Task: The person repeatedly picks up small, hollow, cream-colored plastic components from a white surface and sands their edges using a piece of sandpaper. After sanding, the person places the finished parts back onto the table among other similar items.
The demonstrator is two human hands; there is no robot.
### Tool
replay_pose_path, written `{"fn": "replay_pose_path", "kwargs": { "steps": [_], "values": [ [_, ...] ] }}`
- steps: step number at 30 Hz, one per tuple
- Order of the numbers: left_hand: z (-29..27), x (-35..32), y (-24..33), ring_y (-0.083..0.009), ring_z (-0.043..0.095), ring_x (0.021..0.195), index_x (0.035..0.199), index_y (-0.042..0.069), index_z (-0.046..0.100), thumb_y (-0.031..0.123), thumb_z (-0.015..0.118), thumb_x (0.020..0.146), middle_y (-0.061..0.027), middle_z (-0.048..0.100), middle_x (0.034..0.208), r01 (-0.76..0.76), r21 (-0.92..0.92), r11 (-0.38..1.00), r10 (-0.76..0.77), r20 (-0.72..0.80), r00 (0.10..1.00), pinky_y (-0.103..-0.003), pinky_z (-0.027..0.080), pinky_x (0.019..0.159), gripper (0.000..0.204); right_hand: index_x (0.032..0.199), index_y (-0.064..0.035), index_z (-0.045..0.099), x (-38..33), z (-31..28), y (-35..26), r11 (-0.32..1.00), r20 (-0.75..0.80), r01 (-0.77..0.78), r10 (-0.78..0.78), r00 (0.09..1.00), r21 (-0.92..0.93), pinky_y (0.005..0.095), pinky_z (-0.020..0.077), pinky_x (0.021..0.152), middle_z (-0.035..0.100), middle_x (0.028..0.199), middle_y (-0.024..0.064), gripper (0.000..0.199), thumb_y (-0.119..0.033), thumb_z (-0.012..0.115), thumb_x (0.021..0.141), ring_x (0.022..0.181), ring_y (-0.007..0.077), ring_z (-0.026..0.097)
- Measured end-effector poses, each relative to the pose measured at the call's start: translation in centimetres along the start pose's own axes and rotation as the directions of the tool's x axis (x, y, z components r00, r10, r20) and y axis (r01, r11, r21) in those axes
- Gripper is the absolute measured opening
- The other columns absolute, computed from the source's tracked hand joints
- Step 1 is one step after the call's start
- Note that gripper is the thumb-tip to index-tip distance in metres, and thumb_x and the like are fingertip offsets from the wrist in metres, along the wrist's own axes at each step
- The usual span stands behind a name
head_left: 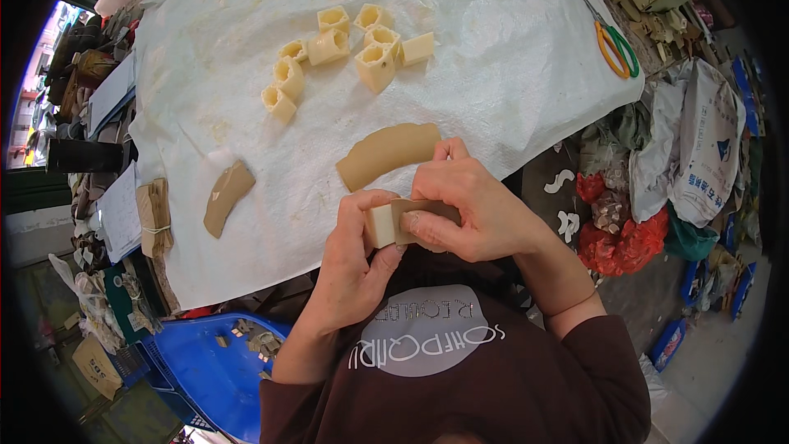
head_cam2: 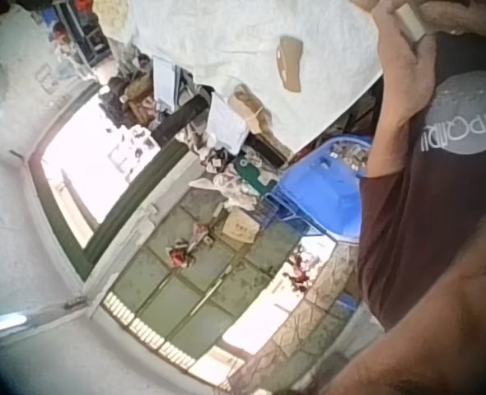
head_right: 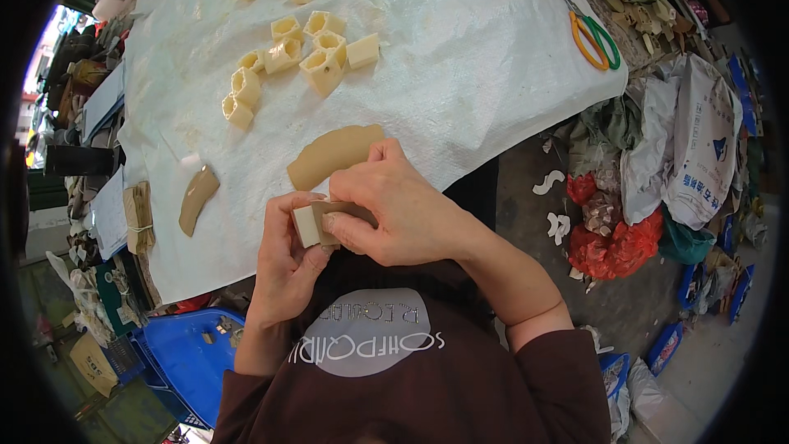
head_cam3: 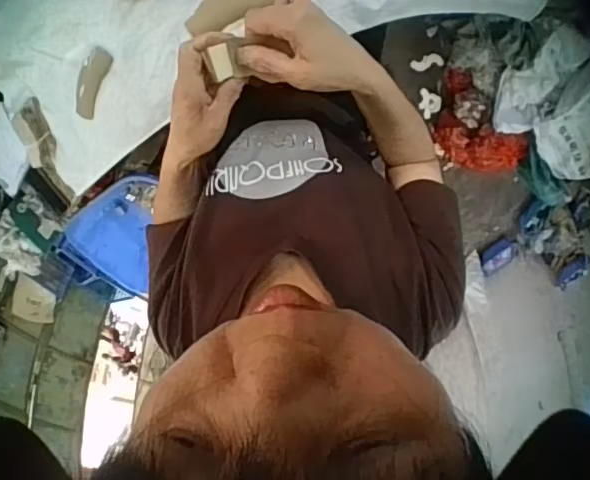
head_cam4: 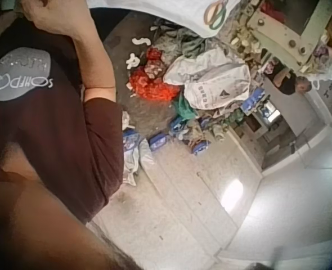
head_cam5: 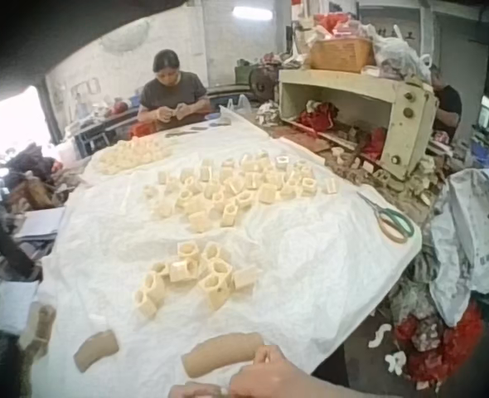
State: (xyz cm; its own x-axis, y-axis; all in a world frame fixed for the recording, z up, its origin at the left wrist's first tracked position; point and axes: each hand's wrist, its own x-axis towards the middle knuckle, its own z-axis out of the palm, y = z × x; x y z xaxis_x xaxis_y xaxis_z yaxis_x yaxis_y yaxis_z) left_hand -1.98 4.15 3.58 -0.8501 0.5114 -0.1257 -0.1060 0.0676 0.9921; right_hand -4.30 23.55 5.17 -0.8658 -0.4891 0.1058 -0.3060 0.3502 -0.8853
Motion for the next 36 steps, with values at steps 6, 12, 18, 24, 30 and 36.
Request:
{"fn": "replay_pose_path", "kwargs": {
  "steps": [6,12,18,24,30,36],
  "values": [
    [0.2,0.4,0.2,-0.022,0.055,0.091,0.114,0.002,0.038,-0.014,0.051,0.074,-0.0127,0.048,0.105,-0.116,0.126,0.985,0.123,-0.048,0.991,-0.031,0.045,0.079,0.044,0.078,-0.0093,0.054,0.2,0.4,1.4,0.985,-0.202,0.125,-0.148,0.968,-0.12,0.0364,0.0255,0.083,0.05,0.076,0.0022,0.016,-0.019,0.065,0.071,0.077,0.0186,0.047],
    [0.3,0.4,0.1,-0.0135,0.048,0.094,0.119,0.001,0.032,-0.009,0.044,0.08,-0.0086,0.045,0.108,-0.024,0.107,0.994,0.021,0.03,0.999,-0.027,0.042,0.082,0.042,0.08,-0.0084,0.055,-0.1,0.5,1.3,0.987,-0.171,0.153,-0.159,0.972,-0.049,0.0356,0.0272,0.084,0.05,0.081,0.0023,0.016,-0.011,0.064,0.068,0.083,0.0189,0.047],
    [0.9,0.6,0.1,-0.0096,0.044,0.09,0.12,0.002,0.028,-0.008,0.041,0.08,-0.0053,0.043,0.102,-0.007,0.026,1.0,0.006,0.032,0.999,-0.024,0.039,0.079,0.043,0.081,-0.0072,0.052,-0.4,0.8,1.2,0.993,-0.145,0.099,-0.109,0.983,-0.07,0.035,0.0283,0.084,0.049,0.085,0.0048,0.015,-0.01,0.059,0.069,0.087,0.0211,0.045],
    [1.0,0.8,0.3,-0.0094,0.044,0.093,0.119,0.002,0.029,-0.006,0.044,0.079,-0.0046,0.043,0.103,0.097,-0.082,0.992,-0.098,-0.014,0.995,-0.023,0.039,0.08,0.044,0.092,-0.0054,0.049,-0.7,1.2,1.3,0.994,-0.144,0.106,-0.108,0.984,-0.023,0.0371,0.0289,0.089,0.046,0.097,0.0102,0.026,-0.009,0.06,0.068,0.095,0.0264,0.042],
    [0.9,1.5,0.3,-0.011,0.045,0.099,0.116,0.001,0.032,-0.009,0.043,0.072,-0.0063,0.043,0.107,0.084,-0.186,0.979,-0.097,-0.057,0.994,-0.026,0.039,0.085,0.046,0.104,-0.0065,0.046,-0.8,1.4,1.3,0.995,-0.12,0.094,-0.09,0.989,0.024,0.0379,0.0279,0.093,0.043,0.105,0.0111,0.042,-0.007,0.063,0.066,0.102,0.0279,0.038],
    [1.1,1.8,1.1,-0.01,0.042,0.087,0.113,0.005,0.032,-0.012,0.038,0.075,-0.0055,0.038,0.1,0.011,-0.423,0.906,-0.023,-0.023,0.999,-0.024,0.041,0.074,0.041,0.11,-0.0088,0.047,-0.7,1.6,1.7,0.992,-0.137,0.092,-0.103,0.985,-0.081,0.0405,0.0271,0.095,0.042,0.113,0.0119,0.053,-0.01,0.069,0.062,0.108,0.0302,0.037]
  ]
}}
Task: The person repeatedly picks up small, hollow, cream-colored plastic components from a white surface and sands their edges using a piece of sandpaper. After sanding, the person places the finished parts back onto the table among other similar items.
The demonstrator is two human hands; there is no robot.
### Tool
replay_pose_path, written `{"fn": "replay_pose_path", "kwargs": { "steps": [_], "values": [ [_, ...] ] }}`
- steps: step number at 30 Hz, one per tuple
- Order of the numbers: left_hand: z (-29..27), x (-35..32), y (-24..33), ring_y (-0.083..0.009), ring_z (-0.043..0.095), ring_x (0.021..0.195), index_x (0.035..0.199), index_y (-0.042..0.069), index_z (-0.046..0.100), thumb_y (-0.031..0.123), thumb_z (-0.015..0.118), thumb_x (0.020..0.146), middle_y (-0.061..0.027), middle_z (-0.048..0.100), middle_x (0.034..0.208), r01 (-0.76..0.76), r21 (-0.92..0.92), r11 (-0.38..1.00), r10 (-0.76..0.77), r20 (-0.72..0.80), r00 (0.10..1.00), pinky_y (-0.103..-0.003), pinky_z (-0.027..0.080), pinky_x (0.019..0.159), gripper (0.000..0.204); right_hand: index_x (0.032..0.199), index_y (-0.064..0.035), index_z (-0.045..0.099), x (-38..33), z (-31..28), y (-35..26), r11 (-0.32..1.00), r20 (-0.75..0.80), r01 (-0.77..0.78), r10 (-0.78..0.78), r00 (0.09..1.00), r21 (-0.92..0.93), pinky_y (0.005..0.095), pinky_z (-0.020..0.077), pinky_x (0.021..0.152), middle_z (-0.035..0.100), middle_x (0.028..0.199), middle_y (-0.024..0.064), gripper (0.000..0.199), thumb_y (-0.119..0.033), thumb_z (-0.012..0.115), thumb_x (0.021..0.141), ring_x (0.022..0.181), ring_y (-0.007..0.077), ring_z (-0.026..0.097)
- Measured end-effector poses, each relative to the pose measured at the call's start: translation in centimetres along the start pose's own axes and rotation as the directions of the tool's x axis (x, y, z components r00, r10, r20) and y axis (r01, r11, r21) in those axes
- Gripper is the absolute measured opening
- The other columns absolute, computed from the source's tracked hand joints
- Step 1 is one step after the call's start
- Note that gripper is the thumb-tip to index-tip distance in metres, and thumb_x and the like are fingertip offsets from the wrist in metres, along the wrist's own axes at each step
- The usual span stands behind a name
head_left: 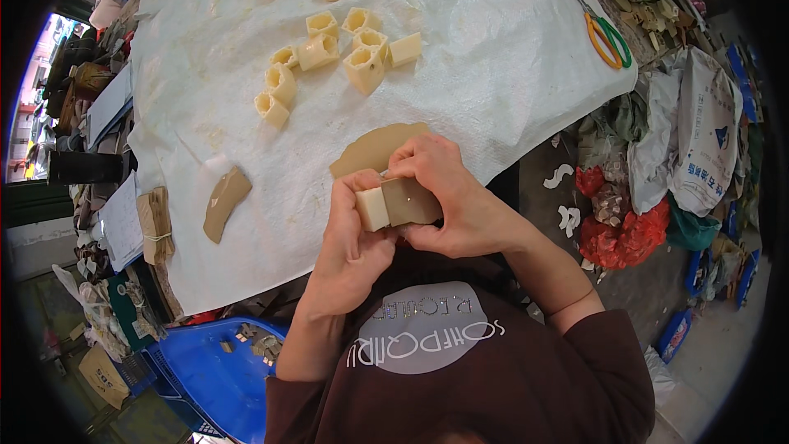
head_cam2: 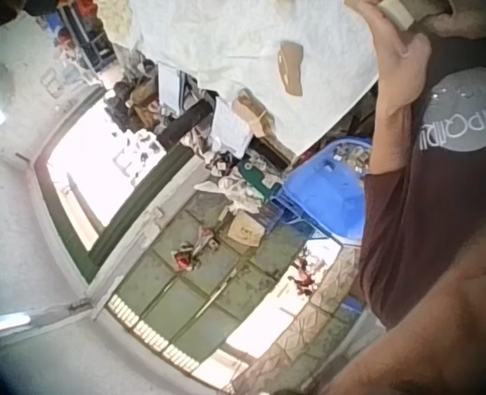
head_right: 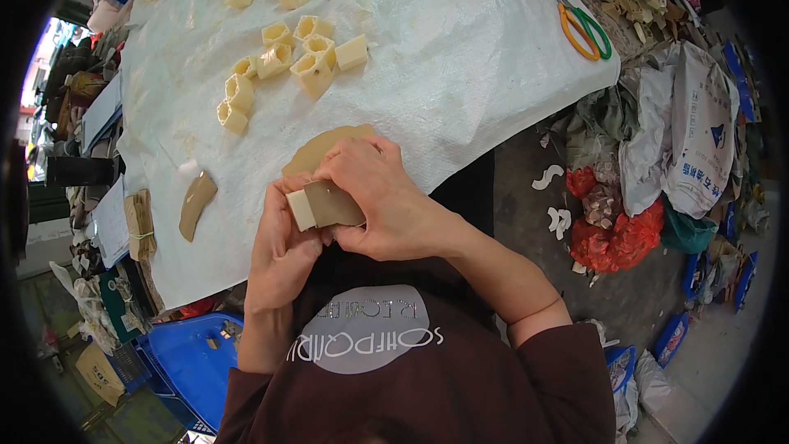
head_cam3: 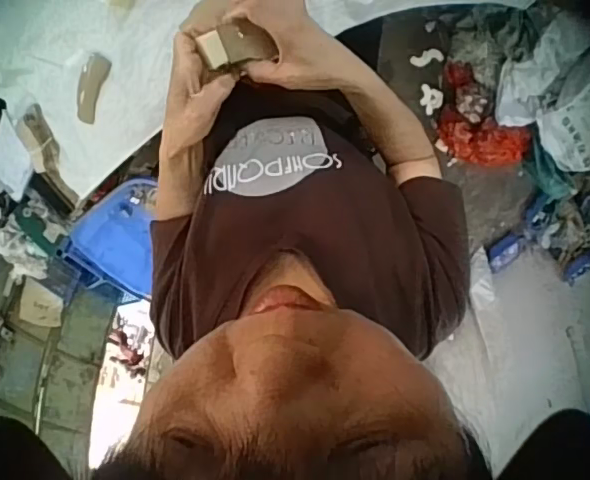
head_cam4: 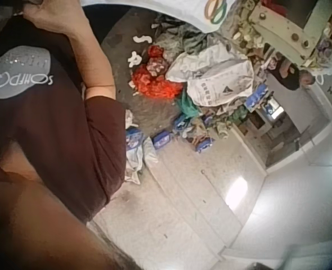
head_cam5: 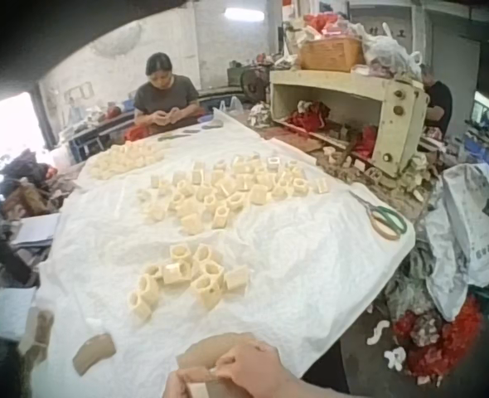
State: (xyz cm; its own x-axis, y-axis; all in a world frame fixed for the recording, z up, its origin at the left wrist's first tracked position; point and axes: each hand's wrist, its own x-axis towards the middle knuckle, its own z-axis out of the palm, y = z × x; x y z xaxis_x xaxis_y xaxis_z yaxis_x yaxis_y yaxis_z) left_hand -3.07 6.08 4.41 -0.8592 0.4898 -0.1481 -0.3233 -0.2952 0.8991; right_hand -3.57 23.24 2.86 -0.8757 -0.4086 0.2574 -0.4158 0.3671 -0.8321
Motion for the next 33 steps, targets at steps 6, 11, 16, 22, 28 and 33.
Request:
{"fn": "replay_pose_path", "kwargs": {
  "steps": [6,11,16,22,28,33],
  "values": [
    [-0.8,0.0,-1.1,-0.0114,0.047,0.089,0.105,0.004,0.043,-0.004,0.054,0.081,-0.0051,0.045,0.102,-0.152,0.023,0.988,0.154,-0.195,0.969,-0.026,0.041,0.078,0.027,0.116,-0.0134,0.05,0.2,-0.3,-1.8,0.978,-0.254,0.075,-0.124,0.959,-0.197,0.0481,0.0244,0.091,0.044,0.118,0.0113,0.063,-0.02,0.075,0.058,0.108,0.0288,0.04],
    [-1.7,0.2,-0.9,-0.0154,0.052,0.094,0.096,0.001,0.055,-0.002,0.065,0.077,-0.0119,0.056,0.104,-0.362,0.323,0.875,0.432,-0.182,0.883,-0.026,0.043,0.079,0.022,0.106,-0.0067,0.054,-3.3,2.1,-2.5,0.941,-0.207,0.169,-0.235,0.95,-0.293,0.0446,0.0336,0.084,0.05,0.104,0.0091,0.053,-0.019,0.078,0.06,0.086,0.0242,0.05],
    [-1.3,-0.3,-0.7,-0.0202,0.056,0.096,0.092,0.0,0.057,-0.004,0.068,0.074,-0.016,0.058,0.104,-0.363,0.111,0.925,0.377,-0.158,0.913,-0.03,0.045,0.083,0.021,0.111,-0.0047,0.05,-2.7,3.1,-1.4,0.819,0.044,-0.306,0.327,0.944,0.486,0.0313,0.0387,0.075,0.05,0.085,0.0007,0.053,-0.016,0.077,0.066,0.071,0.015,0.049],
    [-1.5,-0.7,-1.2,-0.0204,0.058,0.093,0.086,-0.001,0.058,-0.007,0.069,0.071,-0.0164,0.059,0.101,-0.34,0.132,0.931,0.354,-0.099,0.93,-0.031,0.049,0.08,0.02,0.097,-0.0091,0.052,-1.4,3.3,0.6,0.299,-0.072,-0.044,0.366,0.928,0.953,0.0309,0.0391,0.08,0.047,0.101,0.0052,0.039,-0.02,0.078,0.069,0.092,0.0143,0.046],
    [-2.1,-1.3,-1.3,-0.0196,0.059,0.089,0.082,0.0,0.062,-0.005,0.073,0.067,-0.0143,0.06,0.097,-0.3,0.11,0.948,0.305,-0.027,0.952,-0.029,0.05,0.075,0.019,0.081,-0.0097,0.053,-1.5,2.6,-0.1,0.405,-0.101,-0.072,0.389,0.916,0.911,0.025,0.0358,0.072,0.049,0.088,0.0035,0.023,-0.022,0.071,0.077,0.083,0.0108,0.043],
    [-2.2,-1.0,-1.4,-0.0195,0.059,0.087,0.08,0.0,0.062,-0.003,0.075,0.065,-0.0147,0.061,0.096,-0.352,0.116,0.929,0.347,0.061,0.936,-0.028,0.049,0.073,0.02,0.081,-0.0072,0.055,-1.8,2.5,0.1,0.436,-0.051,-0.125,0.371,0.927,0.891,0.0231,0.0364,0.068,0.049,0.089,0.0047,0.024,-0.025,0.07,0.078,0.079,0.0097,0.044]
  ]
}}
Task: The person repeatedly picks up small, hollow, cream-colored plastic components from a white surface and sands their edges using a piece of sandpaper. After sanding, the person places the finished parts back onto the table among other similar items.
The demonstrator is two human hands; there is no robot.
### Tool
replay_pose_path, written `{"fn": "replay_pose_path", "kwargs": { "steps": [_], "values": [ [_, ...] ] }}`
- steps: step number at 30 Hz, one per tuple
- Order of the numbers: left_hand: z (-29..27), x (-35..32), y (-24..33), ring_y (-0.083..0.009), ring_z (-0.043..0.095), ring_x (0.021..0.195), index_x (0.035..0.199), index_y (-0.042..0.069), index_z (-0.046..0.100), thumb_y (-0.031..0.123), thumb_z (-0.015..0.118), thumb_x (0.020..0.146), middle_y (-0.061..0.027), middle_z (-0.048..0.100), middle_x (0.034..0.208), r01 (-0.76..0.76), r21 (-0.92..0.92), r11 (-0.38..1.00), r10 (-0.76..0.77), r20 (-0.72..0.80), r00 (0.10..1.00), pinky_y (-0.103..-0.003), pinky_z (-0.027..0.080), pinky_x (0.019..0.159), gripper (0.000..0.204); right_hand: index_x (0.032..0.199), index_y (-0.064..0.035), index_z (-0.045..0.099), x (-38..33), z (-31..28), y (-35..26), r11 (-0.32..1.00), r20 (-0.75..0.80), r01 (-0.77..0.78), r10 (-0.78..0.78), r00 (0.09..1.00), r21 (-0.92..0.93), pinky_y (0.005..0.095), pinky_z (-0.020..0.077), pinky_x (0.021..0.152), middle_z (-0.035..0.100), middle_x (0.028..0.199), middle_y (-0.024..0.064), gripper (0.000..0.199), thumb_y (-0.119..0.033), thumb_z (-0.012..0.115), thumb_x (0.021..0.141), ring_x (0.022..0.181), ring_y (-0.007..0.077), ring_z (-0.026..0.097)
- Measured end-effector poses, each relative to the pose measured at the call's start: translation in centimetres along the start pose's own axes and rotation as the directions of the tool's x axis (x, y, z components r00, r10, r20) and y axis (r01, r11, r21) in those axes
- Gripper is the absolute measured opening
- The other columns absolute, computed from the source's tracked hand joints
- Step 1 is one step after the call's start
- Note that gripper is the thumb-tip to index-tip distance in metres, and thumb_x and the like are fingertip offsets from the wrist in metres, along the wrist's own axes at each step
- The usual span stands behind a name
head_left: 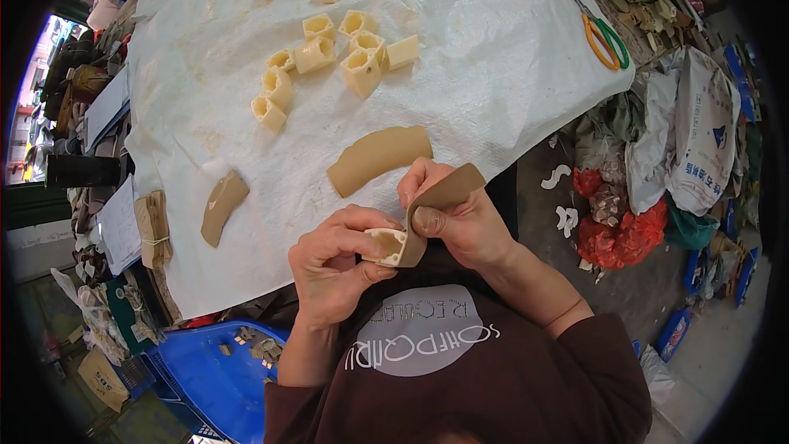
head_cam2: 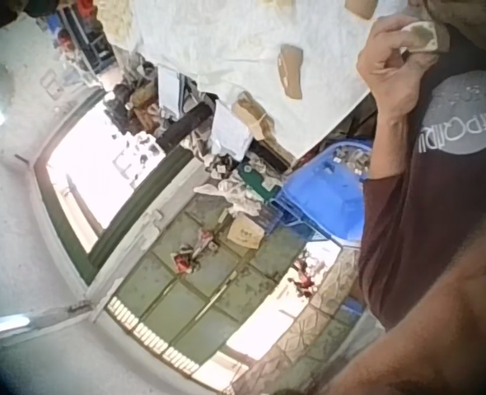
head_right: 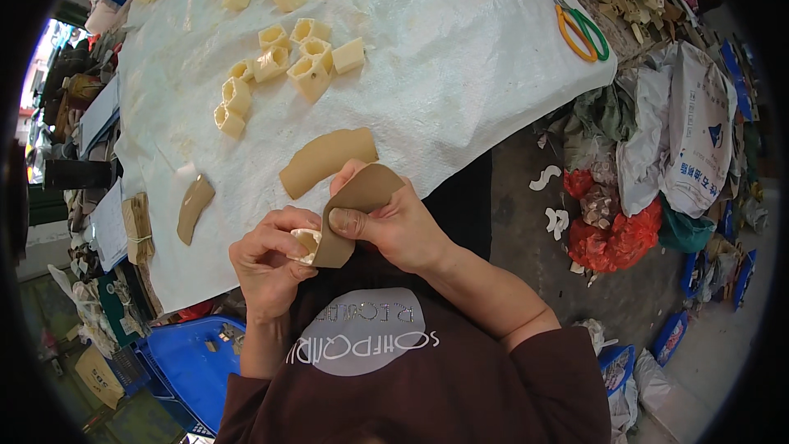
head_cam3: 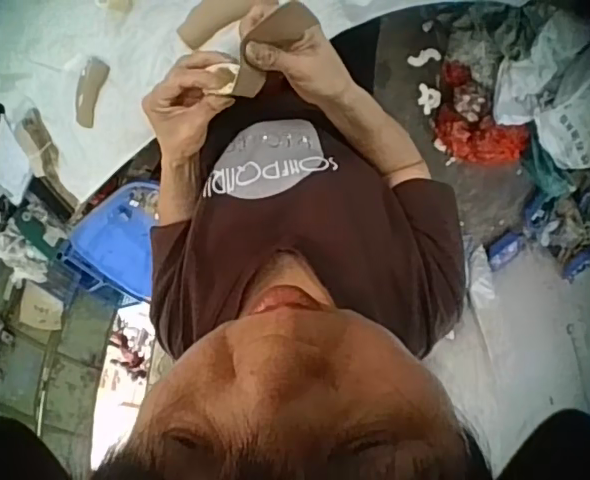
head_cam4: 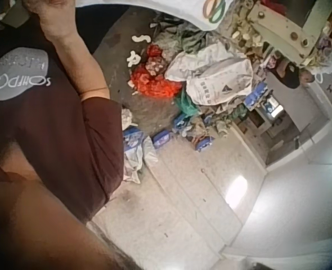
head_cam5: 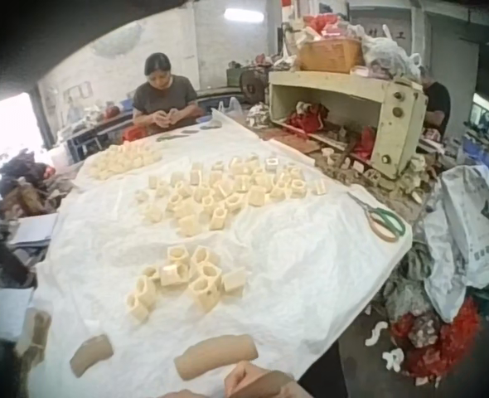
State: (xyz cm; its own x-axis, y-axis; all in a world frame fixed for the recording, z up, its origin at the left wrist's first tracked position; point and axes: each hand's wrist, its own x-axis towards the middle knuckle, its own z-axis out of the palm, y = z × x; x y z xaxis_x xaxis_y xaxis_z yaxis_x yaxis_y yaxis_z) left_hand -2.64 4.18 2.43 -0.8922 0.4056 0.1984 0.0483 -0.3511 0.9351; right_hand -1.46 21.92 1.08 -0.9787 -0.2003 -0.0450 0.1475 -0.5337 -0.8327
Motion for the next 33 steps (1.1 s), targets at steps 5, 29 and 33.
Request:
{"fn": "replay_pose_path", "kwargs": {
  "steps": [5,29,33],
  "values": [
    [-0.7,0.4,-0.8,-0.0255,0.046,0.108,0.08,0.005,0.061,0.009,0.078,0.065,-0.0129,0.061,0.098,-0.073,0.19,0.979,0.065,0.047,0.997,-0.041,0.034,0.094,0.023,0.082,-0.0058,0.055,0.8,0.4,-0.3,0.998,0.054,0.041,-0.043,0.998,0.041,0.0243,0.0407,0.071,0.053,0.098,0.0088,0.024,-0.026,0.068,0.08,0.083,0.0114,0.05],
    [0.9,0.7,-0.2,-0.0189,0.05,0.09,0.084,0.005,0.059,-0.007,0.075,0.058,-0.0094,0.048,0.1,-0.195,0.4,0.896,0.208,0.013,0.978,-0.03,0.043,0.077,0.033,0.085,-0.005,0.051,0.6,-0.1,-1.1,0.989,-0.025,-0.01,0.007,1.0,-0.149,0.0243,0.045,0.068,0.059,0.084,0.0068,0.019,-0.009,0.068,0.079,0.08,0.012,0.056],
    [3.1,0.6,-0.5,-0.0199,0.048,0.094,0.103,0.002,0.05,-0.008,0.074,0.058,-0.0097,0.047,0.101,-0.114,0.297,0.948,0.197,-0.266,0.944,-0.031,0.041,0.086,0.052,0.088,-0.0056,0.049,1.1,-0.5,0.6,0.925,-0.033,0.295,-0.311,0.95,-0.24,0.0253,0.0449,0.067,0.058,0.084,0.0068,0.019,-0.011,0.067,0.08,0.08,0.0142,0.055]
  ]
}}
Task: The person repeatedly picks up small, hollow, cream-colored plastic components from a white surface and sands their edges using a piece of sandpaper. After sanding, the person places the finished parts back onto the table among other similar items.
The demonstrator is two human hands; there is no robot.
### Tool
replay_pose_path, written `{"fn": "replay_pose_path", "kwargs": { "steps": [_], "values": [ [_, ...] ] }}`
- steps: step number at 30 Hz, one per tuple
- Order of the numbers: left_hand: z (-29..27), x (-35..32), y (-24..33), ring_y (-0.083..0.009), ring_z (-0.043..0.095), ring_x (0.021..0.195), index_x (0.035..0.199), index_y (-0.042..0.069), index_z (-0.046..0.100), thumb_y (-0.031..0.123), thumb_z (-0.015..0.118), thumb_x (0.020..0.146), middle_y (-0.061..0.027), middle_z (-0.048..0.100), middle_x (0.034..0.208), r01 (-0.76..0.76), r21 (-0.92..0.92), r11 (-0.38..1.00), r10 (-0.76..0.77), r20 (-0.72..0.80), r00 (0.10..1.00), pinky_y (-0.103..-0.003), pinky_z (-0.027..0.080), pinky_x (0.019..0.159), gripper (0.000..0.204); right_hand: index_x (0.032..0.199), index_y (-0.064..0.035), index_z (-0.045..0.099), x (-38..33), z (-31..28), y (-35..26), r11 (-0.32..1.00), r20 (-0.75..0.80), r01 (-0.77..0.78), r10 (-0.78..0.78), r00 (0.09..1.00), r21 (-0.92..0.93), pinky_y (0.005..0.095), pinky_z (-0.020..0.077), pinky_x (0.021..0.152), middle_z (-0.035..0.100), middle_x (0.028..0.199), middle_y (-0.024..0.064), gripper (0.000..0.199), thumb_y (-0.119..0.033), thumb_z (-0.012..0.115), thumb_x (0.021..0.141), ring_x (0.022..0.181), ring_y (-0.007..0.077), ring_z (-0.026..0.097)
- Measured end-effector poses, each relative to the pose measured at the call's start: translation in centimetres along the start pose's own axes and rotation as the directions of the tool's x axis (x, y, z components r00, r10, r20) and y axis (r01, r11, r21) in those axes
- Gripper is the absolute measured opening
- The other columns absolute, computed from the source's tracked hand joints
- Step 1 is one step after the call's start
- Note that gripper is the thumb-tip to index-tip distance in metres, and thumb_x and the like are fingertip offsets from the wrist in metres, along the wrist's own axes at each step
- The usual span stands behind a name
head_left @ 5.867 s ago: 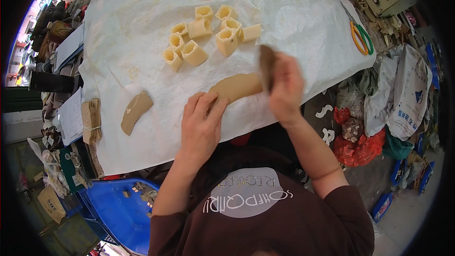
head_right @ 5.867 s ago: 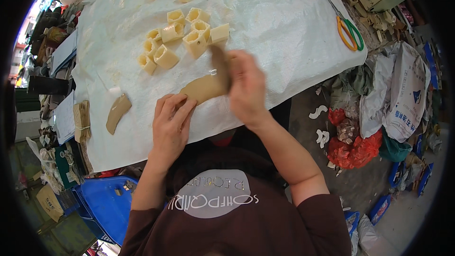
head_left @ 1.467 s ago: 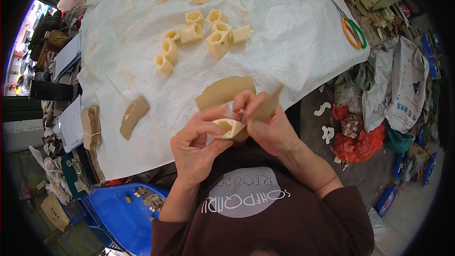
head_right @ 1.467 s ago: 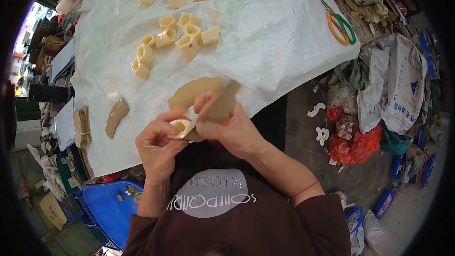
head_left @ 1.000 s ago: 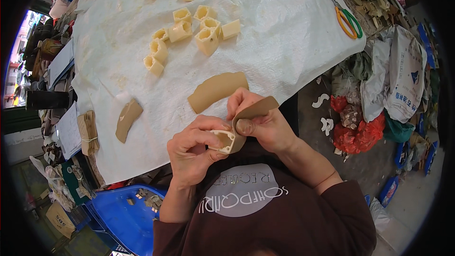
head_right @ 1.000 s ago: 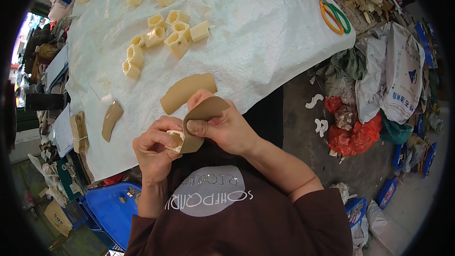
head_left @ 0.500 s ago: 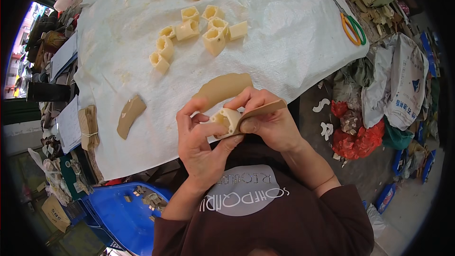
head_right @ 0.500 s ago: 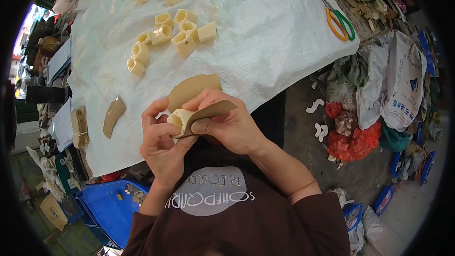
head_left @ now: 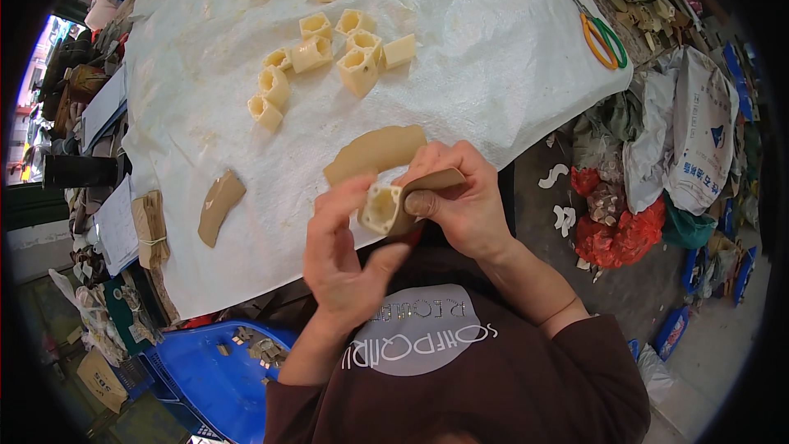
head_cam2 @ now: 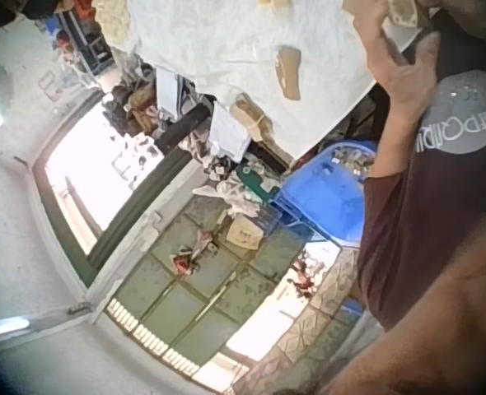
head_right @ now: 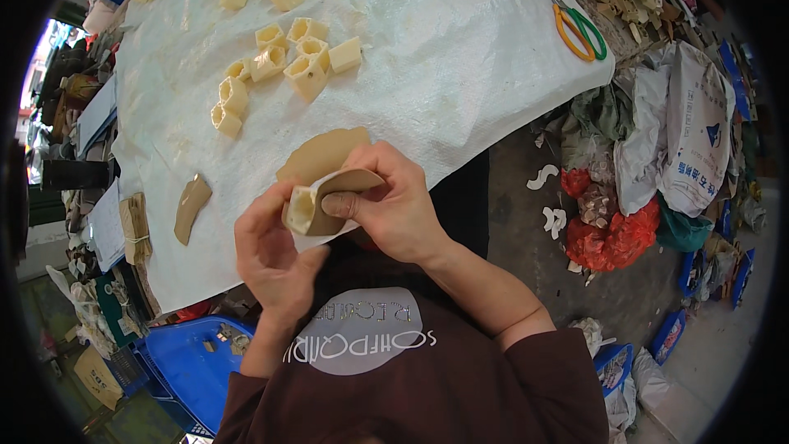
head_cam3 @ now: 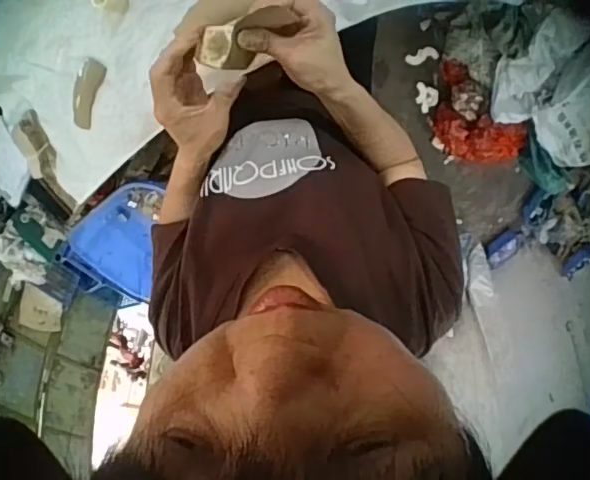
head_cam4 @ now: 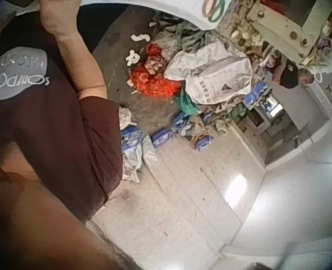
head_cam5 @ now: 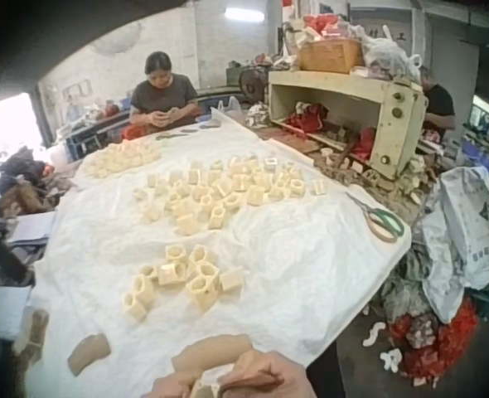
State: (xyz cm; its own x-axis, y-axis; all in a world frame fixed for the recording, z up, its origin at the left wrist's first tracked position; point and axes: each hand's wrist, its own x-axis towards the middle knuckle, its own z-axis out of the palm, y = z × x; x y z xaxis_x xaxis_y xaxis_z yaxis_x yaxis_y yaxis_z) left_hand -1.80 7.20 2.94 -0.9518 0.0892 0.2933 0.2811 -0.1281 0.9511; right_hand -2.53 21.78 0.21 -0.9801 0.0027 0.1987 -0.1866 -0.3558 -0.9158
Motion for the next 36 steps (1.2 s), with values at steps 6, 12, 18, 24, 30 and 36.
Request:
{"fn": "replay_pose_path", "kwargs": {
  "steps": [6,12,18,24,30,36],
  "values": [
    [-0.1,0.0,-0.2,-0.0172,0.05,0.101,0.109,-0.002,0.045,-0.009,0.071,0.065,-0.0102,0.05,0.104,0.21,-0.075,0.975,-0.216,-0.086,0.973,-0.03,0.039,0.092,0.052,0.089,-0.0022,0.053,0.0,0.8,-0.3,0.993,-0.107,0.011,0.002,0.994,0.114,0.0229,0.0447,0.071,0.055,0.085,0.0037,0.015,-0.004,0.065,0.079,0.081,0.0098,0.054],
    [-1.8,0.3,0.1,-0.017,0.053,0.096,0.102,-0.003,0.051,-0.005,0.073,0.066,-0.0106,0.054,0.101,0.266,-0.153,0.952,-0.26,0.063,0.964,-0.03,0.041,0.089,0.042,0.088,-0.0041,0.051,0.2,0.2,-1.1,0.997,0.046,0.067,-0.065,0.997,-0.04,0.0259,0.0439,0.071,0.058,0.086,0.0095,0.016,-0.015,0.062,0.085,0.078,0.0126,0.052],
    [-2.4,1.1,-0.3,-0.0189,0.054,0.092,0.102,-0.003,0.052,-0.002,0.074,0.068,-0.0109,0.055,0.099,0.14,-0.165,0.976,-0.097,0.248,0.964,-0.03,0.042,0.085,0.04,0.086,-0.0028,0.051,-0.2,-0.4,-2.1,0.949,0.128,-0.29,0.275,0.953,0.125,0.0248,0.0453,0.069,0.058,0.091,0.0102,0.02,-0.018,0.064,0.083,0.076,0.0112,0.052],
    [0.1,0.6,0.0,-0.0188,0.052,0.093,0.108,-0.002,0.049,-0.001,0.075,0.067,-0.0077,0.051,0.103,0.127,0.043,0.991,-0.128,0.038,0.991,-0.03,0.042,0.083,0.048,0.084,-0.0013,0.053,0.4,0.8,-1.0,0.989,-0.008,0.108,-0.108,0.994,0.099,0.0226,0.0444,0.065,0.056,0.086,0.0063,0.015,0.004,0.064,0.077,0.077,0.0099,0.053],
    [1.1,0.7,-0.5,-0.018,0.051,0.091,0.11,-0.001,0.049,-0.001,0.076,0.063,-0.0066,0.05,0.098,0.08,0.128,0.989,-0.07,-0.083,0.994,-0.029,0.042,0.083,0.054,0.088,-0.0029,0.055,0.2,1.4,-0.5,0.98,-0.051,0.197,-0.198,0.979,-0.032,0.0228,0.0445,0.066,0.055,0.086,0.0073,0.016,0.007,0.062,0.077,0.076,0.0117,0.053],
    [0.3,0.6,-0.5,-0.0191,0.053,0.093,0.109,-0.002,0.052,-0.002,0.075,0.065,-0.01,0.054,0.102,0.021,0.141,0.99,-0.022,0.005,1.0,-0.028,0.042,0.084,0.049,0.086,-0.0055,0.053,-0.1,1.2,-1.0,0.996,-0.005,0.091,-0.091,0.996,0.017,0.0258,0.0399,0.074,0.05,0.087,0.0054,0.014,-0.007,0.065,0.08,0.08,0.0135,0.047]
  ]
}}
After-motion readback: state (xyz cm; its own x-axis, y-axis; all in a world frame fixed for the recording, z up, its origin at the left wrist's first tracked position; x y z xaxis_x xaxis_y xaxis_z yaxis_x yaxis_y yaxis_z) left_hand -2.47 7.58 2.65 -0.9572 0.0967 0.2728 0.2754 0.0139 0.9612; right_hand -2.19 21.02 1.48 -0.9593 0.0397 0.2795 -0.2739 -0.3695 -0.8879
